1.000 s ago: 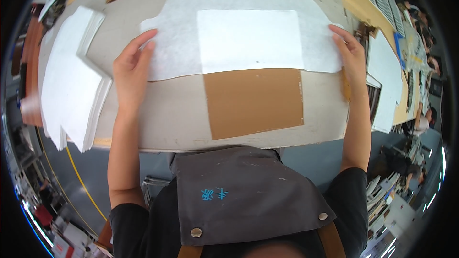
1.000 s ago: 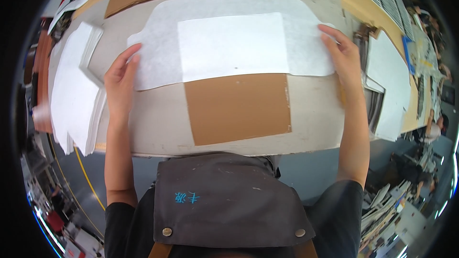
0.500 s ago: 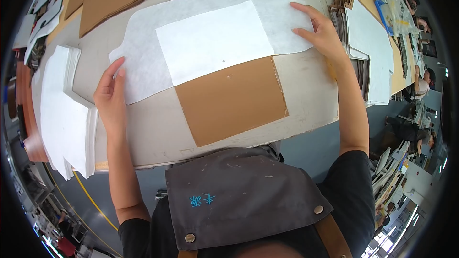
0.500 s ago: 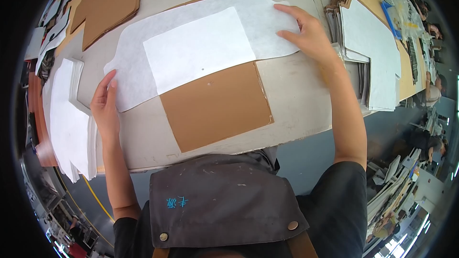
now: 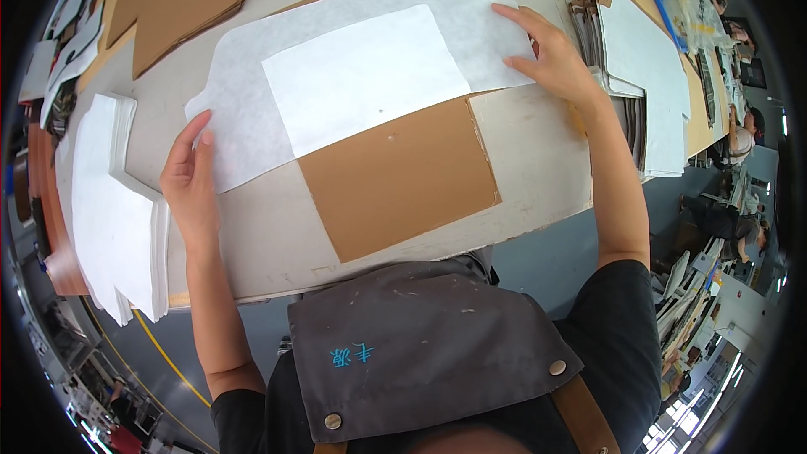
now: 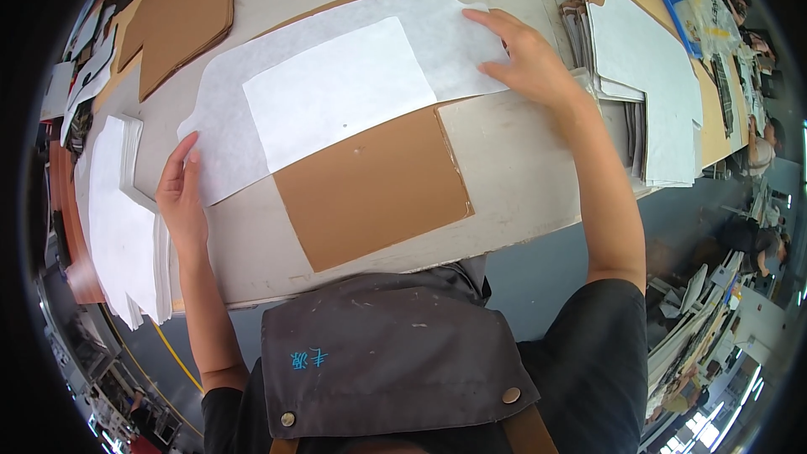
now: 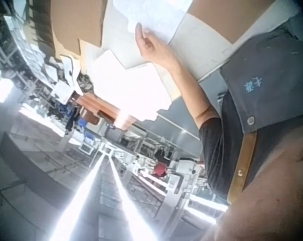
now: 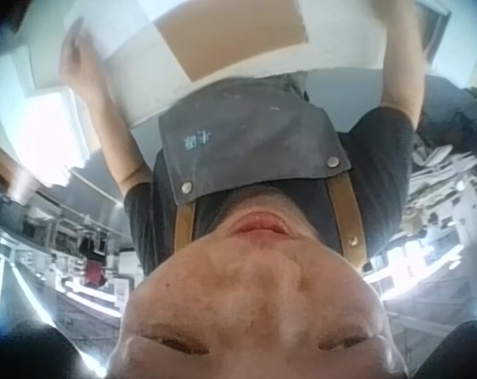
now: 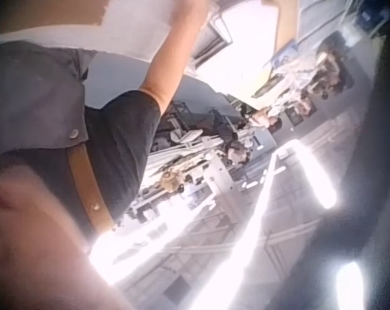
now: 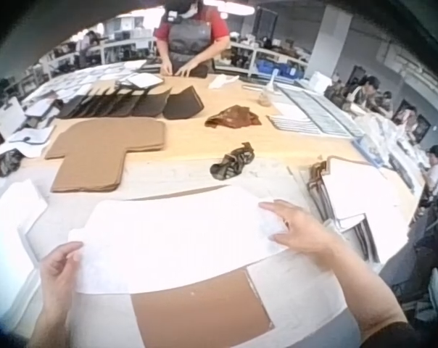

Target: Glue and align leather pieces and reinforcement materials.

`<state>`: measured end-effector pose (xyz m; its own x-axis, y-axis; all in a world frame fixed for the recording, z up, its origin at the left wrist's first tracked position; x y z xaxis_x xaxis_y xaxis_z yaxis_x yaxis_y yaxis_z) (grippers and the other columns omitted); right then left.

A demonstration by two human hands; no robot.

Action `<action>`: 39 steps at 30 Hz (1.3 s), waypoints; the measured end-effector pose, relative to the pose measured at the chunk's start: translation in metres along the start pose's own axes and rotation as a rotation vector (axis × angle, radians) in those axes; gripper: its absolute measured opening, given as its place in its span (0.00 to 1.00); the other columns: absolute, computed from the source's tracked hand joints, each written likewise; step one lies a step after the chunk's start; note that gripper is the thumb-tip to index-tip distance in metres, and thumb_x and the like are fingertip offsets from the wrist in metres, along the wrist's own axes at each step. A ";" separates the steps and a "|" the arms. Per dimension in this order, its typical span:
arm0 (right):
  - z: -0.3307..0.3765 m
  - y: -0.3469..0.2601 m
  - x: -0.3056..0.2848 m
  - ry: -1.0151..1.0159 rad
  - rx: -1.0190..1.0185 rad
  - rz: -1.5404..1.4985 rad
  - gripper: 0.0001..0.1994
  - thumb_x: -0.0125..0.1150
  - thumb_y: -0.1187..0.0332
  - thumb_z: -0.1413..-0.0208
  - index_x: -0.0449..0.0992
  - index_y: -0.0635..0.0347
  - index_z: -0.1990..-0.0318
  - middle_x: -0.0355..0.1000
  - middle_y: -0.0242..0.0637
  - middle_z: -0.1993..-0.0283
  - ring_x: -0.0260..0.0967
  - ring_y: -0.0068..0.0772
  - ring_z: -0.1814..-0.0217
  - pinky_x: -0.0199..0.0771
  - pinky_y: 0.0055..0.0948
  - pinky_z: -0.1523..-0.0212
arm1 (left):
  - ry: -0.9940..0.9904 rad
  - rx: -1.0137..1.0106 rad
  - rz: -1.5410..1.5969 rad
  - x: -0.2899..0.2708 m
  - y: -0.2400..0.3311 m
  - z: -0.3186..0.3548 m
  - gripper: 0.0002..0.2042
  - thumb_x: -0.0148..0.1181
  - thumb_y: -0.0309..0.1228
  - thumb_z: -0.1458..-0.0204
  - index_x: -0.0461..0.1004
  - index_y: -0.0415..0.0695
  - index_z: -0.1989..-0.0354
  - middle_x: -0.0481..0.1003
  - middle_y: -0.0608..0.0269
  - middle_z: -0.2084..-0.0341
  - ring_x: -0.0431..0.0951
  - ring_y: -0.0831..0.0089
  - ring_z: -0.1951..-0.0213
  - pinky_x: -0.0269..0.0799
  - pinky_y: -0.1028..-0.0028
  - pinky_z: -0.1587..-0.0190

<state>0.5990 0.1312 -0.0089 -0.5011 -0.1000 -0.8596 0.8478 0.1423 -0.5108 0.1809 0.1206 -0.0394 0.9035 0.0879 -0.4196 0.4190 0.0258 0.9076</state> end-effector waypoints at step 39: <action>-0.007 0.005 0.003 -0.059 -0.036 0.022 0.35 0.61 0.83 0.61 0.64 0.49 0.40 0.66 0.35 0.53 0.58 0.28 0.69 0.64 0.23 0.65 | 0.003 0.354 -0.436 -0.001 0.062 0.031 0.15 0.62 0.17 0.60 0.74 0.42 0.60 0.71 0.61 0.62 0.70 0.67 0.63 0.66 0.73 0.63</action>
<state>0.6008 0.1382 -0.0147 -0.4708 -0.1541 -0.8687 0.8510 0.1804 -0.4932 0.2088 0.0912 0.0172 0.6394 0.1472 -0.7547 0.7593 -0.2754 0.5896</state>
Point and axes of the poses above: each hand's wrist, its own z-axis away from the middle knuckle, its own x-axis out of the palm, y = z × x, the point moved 10 cm from there along -z, towards the middle knuckle
